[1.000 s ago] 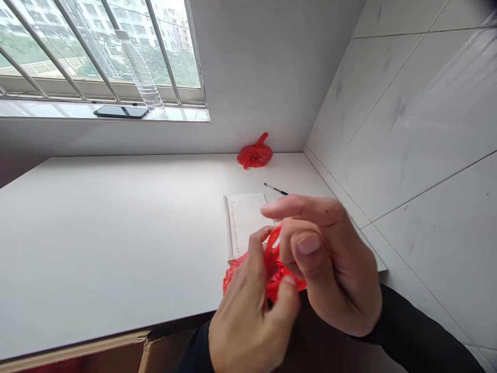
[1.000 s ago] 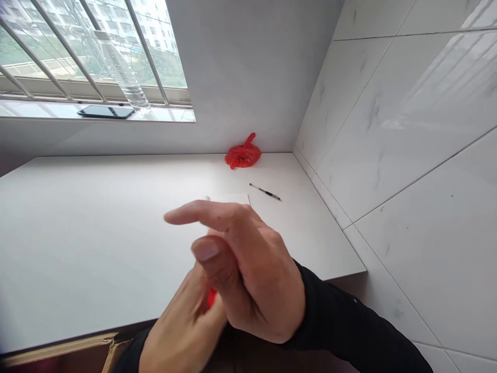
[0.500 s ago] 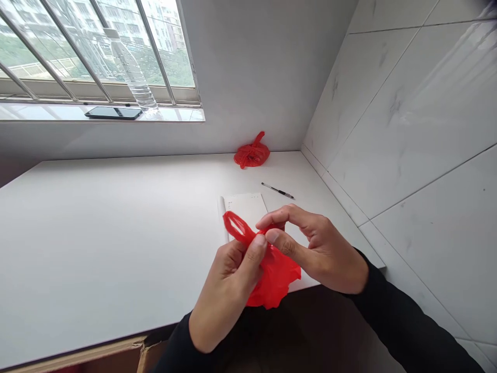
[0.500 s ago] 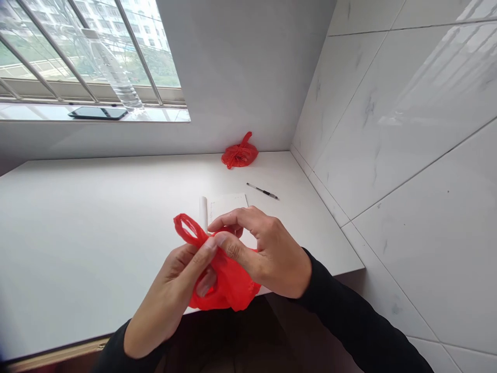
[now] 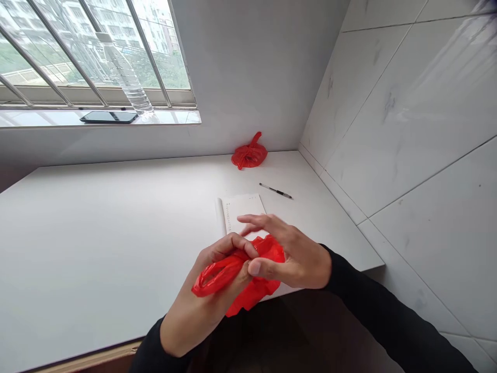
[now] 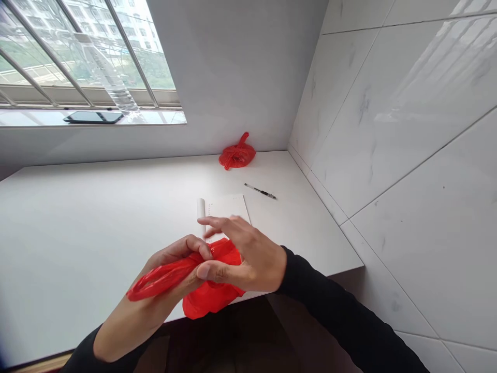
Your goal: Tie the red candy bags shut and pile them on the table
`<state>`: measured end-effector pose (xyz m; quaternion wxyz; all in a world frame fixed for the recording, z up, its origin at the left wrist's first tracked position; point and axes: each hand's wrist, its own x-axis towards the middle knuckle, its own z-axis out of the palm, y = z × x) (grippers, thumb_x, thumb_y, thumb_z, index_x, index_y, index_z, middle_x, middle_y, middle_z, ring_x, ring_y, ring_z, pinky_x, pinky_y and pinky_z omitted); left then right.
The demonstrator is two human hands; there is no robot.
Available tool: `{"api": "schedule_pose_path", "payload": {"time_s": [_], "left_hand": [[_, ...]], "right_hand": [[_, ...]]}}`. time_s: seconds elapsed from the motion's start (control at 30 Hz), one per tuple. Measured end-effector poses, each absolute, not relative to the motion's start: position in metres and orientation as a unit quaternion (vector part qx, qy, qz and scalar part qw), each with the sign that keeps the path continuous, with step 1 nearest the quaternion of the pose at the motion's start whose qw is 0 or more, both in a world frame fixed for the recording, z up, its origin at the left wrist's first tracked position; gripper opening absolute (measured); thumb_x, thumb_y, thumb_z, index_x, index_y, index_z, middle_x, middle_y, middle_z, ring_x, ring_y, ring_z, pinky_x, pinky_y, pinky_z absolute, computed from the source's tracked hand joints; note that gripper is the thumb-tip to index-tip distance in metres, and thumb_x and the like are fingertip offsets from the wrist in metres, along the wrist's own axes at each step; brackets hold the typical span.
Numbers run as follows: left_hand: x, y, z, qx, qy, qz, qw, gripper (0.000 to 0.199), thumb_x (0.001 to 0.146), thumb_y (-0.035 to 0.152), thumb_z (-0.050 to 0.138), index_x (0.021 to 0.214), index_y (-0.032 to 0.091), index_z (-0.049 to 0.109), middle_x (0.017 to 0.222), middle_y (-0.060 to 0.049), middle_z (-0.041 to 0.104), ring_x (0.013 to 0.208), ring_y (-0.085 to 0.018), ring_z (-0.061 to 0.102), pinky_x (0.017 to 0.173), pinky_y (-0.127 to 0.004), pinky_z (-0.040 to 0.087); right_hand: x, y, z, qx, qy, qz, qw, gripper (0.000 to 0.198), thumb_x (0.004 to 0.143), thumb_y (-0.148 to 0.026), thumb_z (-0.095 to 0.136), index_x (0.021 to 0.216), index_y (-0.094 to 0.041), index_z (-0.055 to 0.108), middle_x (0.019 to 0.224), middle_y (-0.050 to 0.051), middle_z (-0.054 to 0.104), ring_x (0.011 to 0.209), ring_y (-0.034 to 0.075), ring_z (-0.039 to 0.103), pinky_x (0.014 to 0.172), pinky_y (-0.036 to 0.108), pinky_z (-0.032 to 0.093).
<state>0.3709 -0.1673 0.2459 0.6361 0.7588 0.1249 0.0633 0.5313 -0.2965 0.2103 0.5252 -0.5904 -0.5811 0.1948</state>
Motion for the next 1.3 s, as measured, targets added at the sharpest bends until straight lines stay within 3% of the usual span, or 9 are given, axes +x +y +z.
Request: {"api": "schedule_pose_path", "payload": {"time_s": [0.07,0.17,0.3,0.4,0.57,0.77,1.0,1.2,1.3], "left_hand": [[0.368,-0.166,0.242,0.814,0.112,0.099,0.561,0.006,0.096,0.027,0.059,0.101,0.025,0.057,0.084,0.002,0.062,0.071,-0.010,0.058,0.065,-0.021,0.047],[0.366,-0.161,0.227,0.890,0.096,0.204,0.397,0.027,0.095,0.012,0.053,0.116,0.027,0.056,0.100,0.000,0.064,0.084,-0.012,0.065,0.075,-0.024,0.051],[0.364,-0.153,0.199,0.925,0.045,0.308,0.218,0.052,0.090,-0.003,0.048,0.130,0.029,0.056,0.114,-0.004,0.063,0.093,-0.014,0.067,0.073,-0.023,0.052],[0.361,-0.149,0.190,0.931,0.028,0.318,0.177,0.063,0.090,-0.003,0.050,0.141,0.033,0.052,0.127,-0.007,0.057,0.095,-0.015,0.066,0.071,-0.024,0.053],[0.358,-0.151,0.193,0.943,0.022,0.293,0.159,0.073,0.089,0.000,0.055,0.152,0.032,0.040,0.136,-0.009,0.053,0.110,-0.018,0.063,0.082,-0.028,0.055],[0.353,-0.158,0.190,0.940,-0.002,0.299,0.167,0.065,0.097,0.007,0.048,0.157,0.023,0.031,0.148,-0.011,0.050,0.133,-0.023,0.049,0.107,-0.039,0.046],[0.286,-0.141,0.145,0.948,0.149,0.263,0.100,0.052,0.097,0.016,0.051,0.146,0.032,0.051,0.140,-0.005,0.060,0.131,-0.029,0.049,0.107,-0.048,0.039],[0.302,-0.165,0.143,0.890,0.237,0.189,0.340,0.044,0.098,0.033,0.054,0.141,0.031,0.051,0.115,-0.005,0.070,0.105,-0.022,0.066,0.089,-0.033,0.052],[0.323,-0.184,0.151,0.868,0.240,0.116,0.418,0.039,0.098,0.039,0.054,0.135,0.027,0.056,0.107,-0.004,0.072,0.098,-0.020,0.067,0.090,-0.031,0.051]], "right_hand": [[0.535,-0.290,0.202,-0.586,-0.566,0.281,0.507,0.066,0.087,-0.048,0.074,0.144,-0.026,0.049,0.096,0.001,0.067,0.088,0.018,0.063,0.081,0.033,0.052],[0.534,-0.283,0.193,-0.572,-0.534,0.330,0.528,0.052,0.091,-0.048,0.070,0.134,-0.022,0.057,0.071,-0.005,0.054,0.064,0.011,0.053,0.064,0.026,0.046],[0.531,-0.278,0.185,-0.518,-0.514,0.381,0.568,0.040,0.106,-0.044,0.043,0.135,-0.020,0.055,0.082,0.000,0.062,0.070,0.012,0.057,0.068,0.028,0.050],[0.534,-0.275,0.180,-0.493,-0.524,0.421,0.552,0.036,0.105,-0.040,0.045,0.131,-0.019,0.057,0.091,0.003,0.066,0.079,0.014,0.062,0.073,0.030,0.053],[0.537,-0.275,0.181,-0.519,-0.527,0.362,0.567,0.023,0.102,-0.034,0.052,0.106,-0.015,0.064,0.100,0.005,0.066,0.097,0.017,0.063,0.093,0.036,0.050],[0.535,-0.285,0.189,-0.566,-0.508,0.297,0.577,0.016,0.099,-0.034,0.054,0.091,-0.019,0.055,0.104,0.004,0.065,0.098,0.017,0.061,0.095,0.037,0.046],[0.564,-0.332,0.128,-0.673,-0.393,0.299,0.551,0.033,0.098,-0.042,0.050,0.074,-0.019,0.049,0.100,0.006,0.064,0.089,0.019,0.057,0.085,0.037,0.044],[0.544,-0.326,0.115,-0.637,-0.377,0.310,0.596,0.029,0.096,-0.048,0.058,0.090,-0.022,0.048,0.121,0.008,0.062,0.116,0.023,0.058,0.098,0.040,0.047],[0.529,-0.322,0.123,-0.640,-0.412,0.311,0.568,0.028,0.099,-0.049,0.055,0.094,-0.022,0.052,0.119,0.008,0.064,0.108,0.022,0.063,0.096,0.039,0.050]]}}
